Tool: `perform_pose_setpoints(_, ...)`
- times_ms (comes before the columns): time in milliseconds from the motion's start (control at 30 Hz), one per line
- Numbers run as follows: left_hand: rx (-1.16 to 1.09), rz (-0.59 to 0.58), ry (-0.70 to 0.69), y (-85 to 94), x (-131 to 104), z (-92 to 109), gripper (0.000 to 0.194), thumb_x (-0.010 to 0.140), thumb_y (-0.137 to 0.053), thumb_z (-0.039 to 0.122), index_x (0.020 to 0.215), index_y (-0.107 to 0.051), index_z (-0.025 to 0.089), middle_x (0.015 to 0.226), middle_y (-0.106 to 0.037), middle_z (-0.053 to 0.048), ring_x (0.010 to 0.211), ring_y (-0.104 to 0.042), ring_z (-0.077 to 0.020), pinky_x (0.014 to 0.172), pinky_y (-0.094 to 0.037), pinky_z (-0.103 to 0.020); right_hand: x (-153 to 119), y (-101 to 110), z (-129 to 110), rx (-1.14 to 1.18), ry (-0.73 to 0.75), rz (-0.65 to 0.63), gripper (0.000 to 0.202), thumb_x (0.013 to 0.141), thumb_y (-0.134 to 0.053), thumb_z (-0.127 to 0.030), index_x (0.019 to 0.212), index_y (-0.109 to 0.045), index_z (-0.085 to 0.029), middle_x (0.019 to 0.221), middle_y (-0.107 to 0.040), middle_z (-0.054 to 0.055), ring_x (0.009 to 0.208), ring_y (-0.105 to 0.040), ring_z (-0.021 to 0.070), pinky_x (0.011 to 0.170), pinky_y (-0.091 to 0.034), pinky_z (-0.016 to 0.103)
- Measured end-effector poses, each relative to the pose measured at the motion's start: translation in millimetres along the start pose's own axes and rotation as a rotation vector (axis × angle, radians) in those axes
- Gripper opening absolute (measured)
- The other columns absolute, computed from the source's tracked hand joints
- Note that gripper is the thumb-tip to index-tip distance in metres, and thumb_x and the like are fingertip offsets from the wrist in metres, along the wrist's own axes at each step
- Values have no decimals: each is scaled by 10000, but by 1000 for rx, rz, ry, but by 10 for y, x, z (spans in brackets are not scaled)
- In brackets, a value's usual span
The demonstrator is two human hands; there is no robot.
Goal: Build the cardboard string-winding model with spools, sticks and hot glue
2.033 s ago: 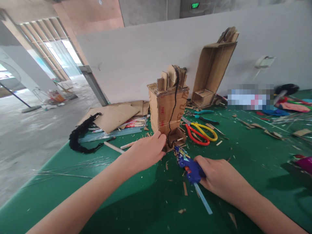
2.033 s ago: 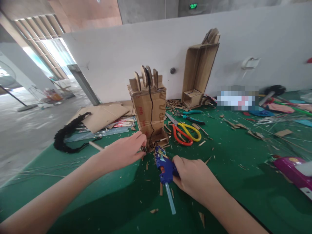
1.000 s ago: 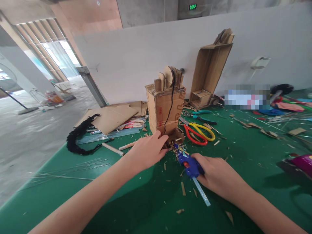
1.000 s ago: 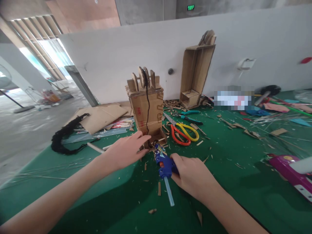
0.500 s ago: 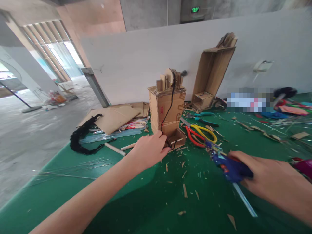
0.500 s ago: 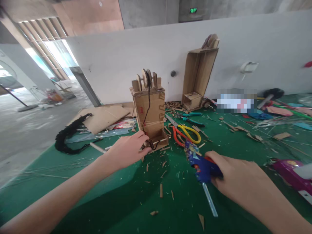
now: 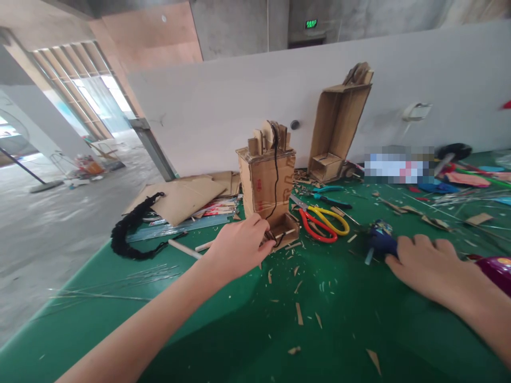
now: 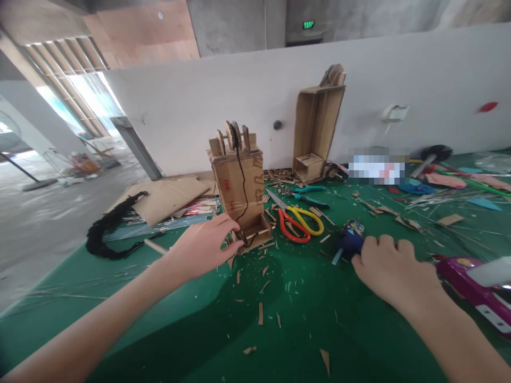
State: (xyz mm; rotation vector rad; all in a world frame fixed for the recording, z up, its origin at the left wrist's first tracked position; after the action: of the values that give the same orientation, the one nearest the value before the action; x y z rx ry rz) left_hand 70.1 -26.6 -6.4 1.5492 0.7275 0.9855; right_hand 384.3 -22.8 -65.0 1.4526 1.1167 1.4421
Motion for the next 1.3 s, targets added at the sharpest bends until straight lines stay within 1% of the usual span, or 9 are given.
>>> perform_pose_setpoints(33, -40, 16, 1, 24, -4, 6, 237, 884, -459, 369, 976, -585, 190, 977, -612, -35, 700, -617, -195, 571, -452, -327, -3, 80, -56, -122, -52, -38, 229, 811, -433, -369, 671, -501, -201, 769, -547, 192, 800, -555, 428, 528, -381, 479)
perform_pose_setpoints(100, -139, 52, -2, 74, -9, 18, 220, 885, -466, 362, 968, -589, 201, 988, -614, -28, 701, -610, -174, 590, -457, -320, 13, 329, -321, -234, 30, 4, 214, 847, -403, -353, 819, -549, -199, 902, -578, 201, 886, -545, 416, 549, -392, 460)
perform_pose_setpoints(200, -312, 107, -15, 147, -6, 30, 160, 872, -495, 318, 908, -599, 201, 918, -624, -19, 696, -594, -142, 613, -460, -295, 113, 553, -734, -32, 153, -9, 242, 884, -381, -329, 1010, -547, -206, 937, -625, 146, 835, -595, 303, 608, -417, 395)
perform_pose_setpoints(267, -421, 147, -31, 194, -1, 37, 120, 861, -512, 273, 872, -605, 198, 851, -629, -9, 687, -584, -126, 615, -458, -273, 232, 505, -951, 160, 173, -110, 292, 921, -325, -340, 1093, -535, -233, 961, -652, 104, 807, -618, 247, 632, -428, 356)
perform_pose_setpoints(467, -651, 127, -74, 209, -8, 73, 112, 851, -520, 215, 879, -629, 210, 862, -658, -1, 736, -598, -109, 585, -461, -214, 503, 72, -1441, 274, 358, -177, 299, 914, -319, -170, 979, -609, -140, 950, -668, 133, 896, -611, 216, 752, -404, 300)
perform_pose_setpoints(567, -706, 130, -95, 203, -15, 89, 106, 843, -536, 231, 877, -635, 213, 851, -664, 1, 732, -605, -111, 606, -474, -225, 482, -46, -1540, 313, 402, -183, 273, 906, -345, -164, 889, -617, -149, 875, -671, 107, 828, -609, 192, 717, -396, 274)
perform_pose_setpoints(733, -809, 227, -49, 203, -5, 30, 81, 810, -571, 187, 877, -613, 201, 841, -660, 7, 737, -615, -95, 642, -499, -208, 364, -48, -1624, 322, 426, -189, 278, 906, -354, -177, 720, -561, -178, 739, -636, 54, 695, -570, 155, 650, -362, 257)
perform_pose_setpoints(1000, -827, 407, 46, 149, 32, -83, 69, 806, -573, 162, 870, -586, 183, 805, -649, -7, 727, -622, -108, 631, -508, -222, 349, -68, -1629, 374, 412, -204, 264, 892, -367, -165, 681, -525, -181, 705, -611, 48, 655, -535, 143, 620, -331, 257)
perform_pose_setpoints(1300, -639, 585, -97, 229, 130, -68, 147, 790, -509, 48, 838, -567, 175, 833, -594, -10, 722, -570, -97, 639, -484, -217, 337, -78, -1626, 461, 402, -253, 234, 881, -373, -161, 713, -532, -190, 708, -599, 42, 661, -545, 156, 632, -363, 264)
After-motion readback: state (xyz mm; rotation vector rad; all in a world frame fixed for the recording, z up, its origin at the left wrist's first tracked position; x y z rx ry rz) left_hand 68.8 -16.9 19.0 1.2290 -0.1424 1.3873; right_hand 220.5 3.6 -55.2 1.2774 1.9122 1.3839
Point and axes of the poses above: each hand's wrist, its own x-axis towards the middle knuckle, its own y-axis out of the back of the hand, z = x × y, the point moved 6 cm from there along x, towards the middle knuckle
